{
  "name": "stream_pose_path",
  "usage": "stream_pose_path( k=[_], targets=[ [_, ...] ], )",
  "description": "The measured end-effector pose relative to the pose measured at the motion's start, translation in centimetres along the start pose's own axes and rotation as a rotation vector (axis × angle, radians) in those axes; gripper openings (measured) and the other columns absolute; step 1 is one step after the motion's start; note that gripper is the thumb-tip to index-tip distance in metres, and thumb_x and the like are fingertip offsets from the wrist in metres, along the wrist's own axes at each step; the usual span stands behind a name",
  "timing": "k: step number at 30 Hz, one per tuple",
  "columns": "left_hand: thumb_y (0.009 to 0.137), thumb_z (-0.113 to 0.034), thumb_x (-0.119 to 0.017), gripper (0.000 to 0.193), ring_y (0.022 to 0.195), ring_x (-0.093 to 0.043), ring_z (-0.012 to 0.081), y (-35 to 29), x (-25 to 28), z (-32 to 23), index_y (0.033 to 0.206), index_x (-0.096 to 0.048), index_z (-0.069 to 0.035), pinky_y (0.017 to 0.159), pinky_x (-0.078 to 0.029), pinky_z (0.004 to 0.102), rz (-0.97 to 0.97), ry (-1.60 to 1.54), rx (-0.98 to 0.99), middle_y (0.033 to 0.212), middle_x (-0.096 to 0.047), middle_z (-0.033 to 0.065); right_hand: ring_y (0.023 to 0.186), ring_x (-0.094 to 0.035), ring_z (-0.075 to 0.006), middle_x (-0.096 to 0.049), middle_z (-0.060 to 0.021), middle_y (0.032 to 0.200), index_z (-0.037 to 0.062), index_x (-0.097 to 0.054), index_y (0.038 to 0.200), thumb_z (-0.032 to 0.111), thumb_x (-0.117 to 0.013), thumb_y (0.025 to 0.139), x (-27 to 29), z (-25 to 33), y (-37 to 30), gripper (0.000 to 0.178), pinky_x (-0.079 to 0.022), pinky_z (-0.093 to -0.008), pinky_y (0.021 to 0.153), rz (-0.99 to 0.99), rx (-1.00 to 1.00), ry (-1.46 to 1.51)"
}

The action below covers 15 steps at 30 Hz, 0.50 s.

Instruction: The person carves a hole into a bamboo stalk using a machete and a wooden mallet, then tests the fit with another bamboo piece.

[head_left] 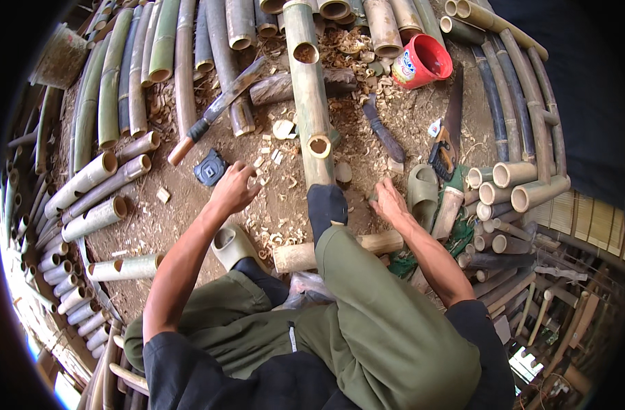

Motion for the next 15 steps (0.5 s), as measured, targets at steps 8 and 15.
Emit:
stream_pose_path(
  k=[8,15],
  targets=[
    [0.09,-0.03,-0.064,0.033,0.1,-0.063,0.036,4.6,2.9,1.0,0.107,-0.064,-0.002,0.089,-0.051,0.0446,0.134,-0.009,-0.061,0.107,-0.063,0.0194,0.083,-0.056,-0.0354,-0.058,-0.0241,0.11,0.0026,-0.051,0.131,0.018,-0.072,0.081,-0.8,2.4,7.6,0.056,-0.051,-0.036,0.082,0.018,0.287,0.233],
    [0.096,-0.036,-0.056,0.041,0.102,-0.065,0.0297,8.0,6.7,0.7,0.119,-0.06,-0.003,0.091,-0.054,0.0456,0.172,-0.013,-0.016,0.117,-0.065,0.0187,0.099,-0.062,-0.0346,-0.063,-0.0169,0.104,0.0036,-0.065,0.099,0.024,-0.078,0.075,2.8,4.3,7.3,0.034,-0.049,-0.0413,0.079,0.25,0.005,0.26]
  ],
)
Point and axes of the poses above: each hand's wrist, its own y-axis towards the middle knuckle, its own x-axis out of the back of the hand, z = x × y, the point moved 4 cm from there along y, towards the middle knuckle
